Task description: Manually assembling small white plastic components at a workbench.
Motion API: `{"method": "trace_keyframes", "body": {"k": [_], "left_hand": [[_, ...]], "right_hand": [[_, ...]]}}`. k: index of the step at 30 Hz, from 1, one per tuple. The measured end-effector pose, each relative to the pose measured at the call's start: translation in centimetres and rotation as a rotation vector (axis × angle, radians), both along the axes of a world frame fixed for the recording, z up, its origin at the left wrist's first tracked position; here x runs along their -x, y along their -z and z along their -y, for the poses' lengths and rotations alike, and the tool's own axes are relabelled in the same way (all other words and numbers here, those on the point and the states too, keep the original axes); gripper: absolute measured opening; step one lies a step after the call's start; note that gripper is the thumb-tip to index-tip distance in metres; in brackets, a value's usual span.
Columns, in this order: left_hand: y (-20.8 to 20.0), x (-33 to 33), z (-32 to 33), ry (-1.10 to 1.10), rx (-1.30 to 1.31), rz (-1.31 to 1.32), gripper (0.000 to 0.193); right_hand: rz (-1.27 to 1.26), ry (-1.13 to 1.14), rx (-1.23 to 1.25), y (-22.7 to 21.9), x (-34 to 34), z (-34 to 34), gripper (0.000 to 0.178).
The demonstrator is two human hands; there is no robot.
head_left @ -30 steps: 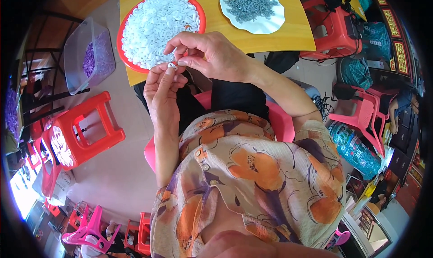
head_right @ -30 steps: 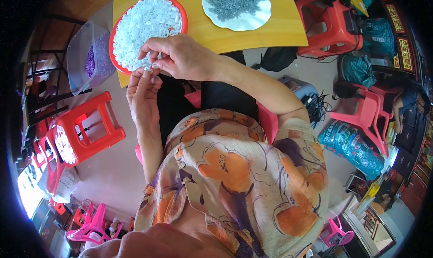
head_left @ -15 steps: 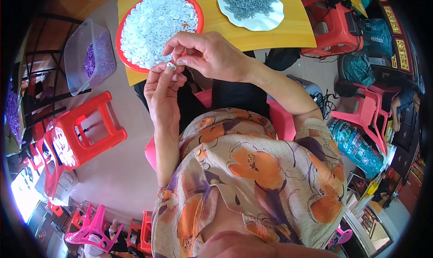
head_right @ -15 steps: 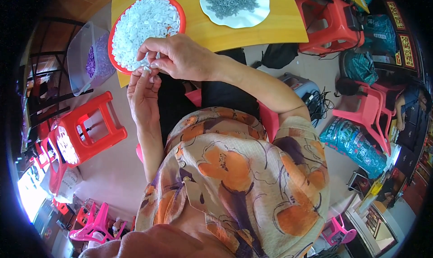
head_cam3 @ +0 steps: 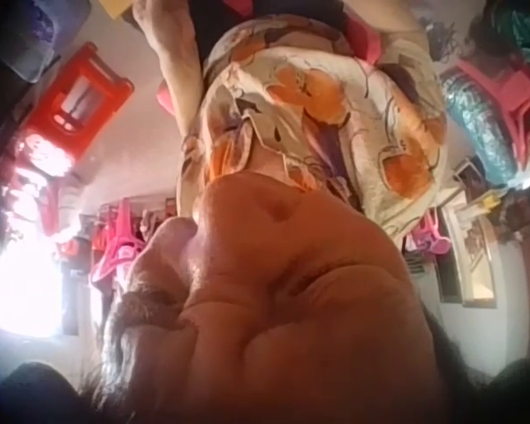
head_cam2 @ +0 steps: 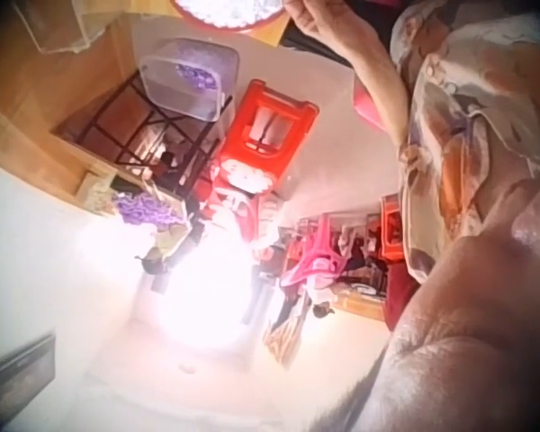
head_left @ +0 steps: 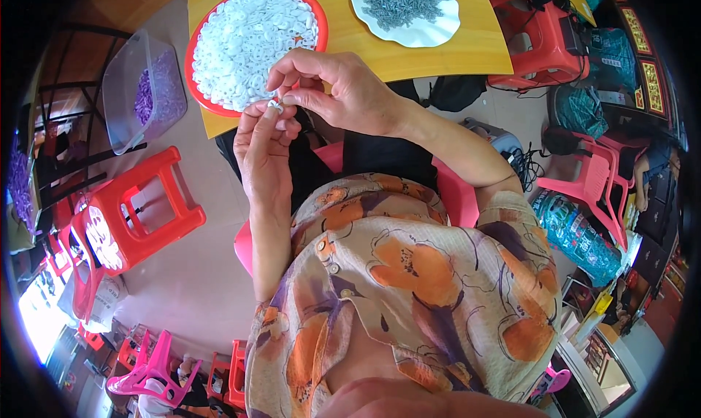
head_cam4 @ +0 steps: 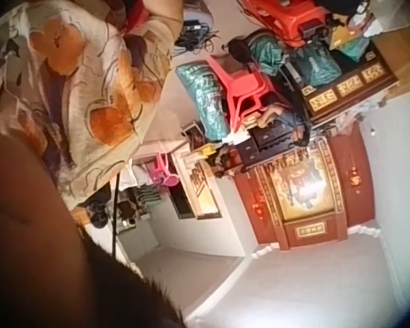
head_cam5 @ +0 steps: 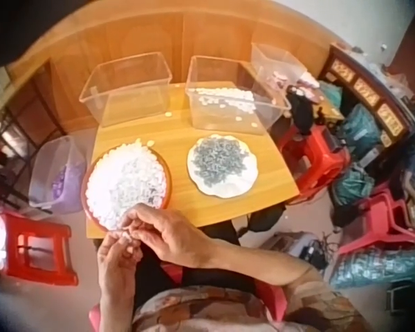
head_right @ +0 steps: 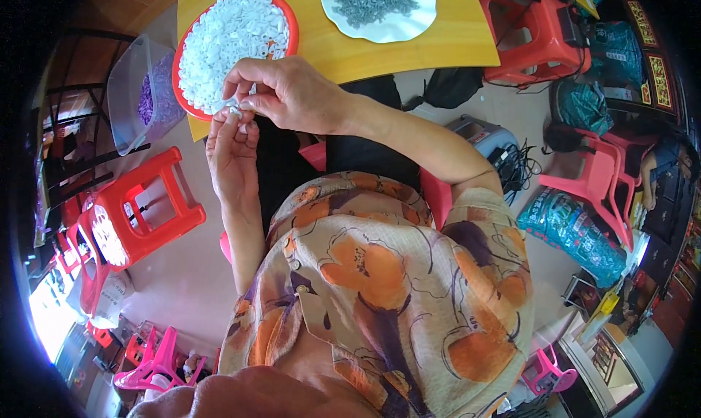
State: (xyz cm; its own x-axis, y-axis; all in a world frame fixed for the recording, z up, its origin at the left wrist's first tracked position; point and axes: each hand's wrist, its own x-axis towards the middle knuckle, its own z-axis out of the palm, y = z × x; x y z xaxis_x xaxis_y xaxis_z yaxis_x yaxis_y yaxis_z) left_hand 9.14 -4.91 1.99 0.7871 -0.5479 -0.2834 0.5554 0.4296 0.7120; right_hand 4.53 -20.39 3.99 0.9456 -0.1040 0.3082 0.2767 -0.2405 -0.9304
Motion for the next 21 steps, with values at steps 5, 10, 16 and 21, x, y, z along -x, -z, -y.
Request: {"method": "trace_keyframes", "body": {"k": [5,10,16,21], "left_hand": [[0.12,0.30,0.21,-0.052,-0.140,0.233,0.008],[0.20,0.47,0.38,-0.089,-0.118,0.250,0.009],[-0.01,0.50,0.36,-0.086,-0.158,0.316,0.010],[0.10,0.44,0.49,-0.049,-0.226,0.394,0.011]], "right_hand": [[0.054,0.051,0.083,-0.01,0.07,-0.21,0.016],[0.073,0.082,0.090,-0.05,0.11,-0.44,0.017],[0.077,0.097,0.037,0.14,0.23,-0.66,0.016],[0.069,0.115,0.031,0.48,0.41,-0.51,0.015]]}}
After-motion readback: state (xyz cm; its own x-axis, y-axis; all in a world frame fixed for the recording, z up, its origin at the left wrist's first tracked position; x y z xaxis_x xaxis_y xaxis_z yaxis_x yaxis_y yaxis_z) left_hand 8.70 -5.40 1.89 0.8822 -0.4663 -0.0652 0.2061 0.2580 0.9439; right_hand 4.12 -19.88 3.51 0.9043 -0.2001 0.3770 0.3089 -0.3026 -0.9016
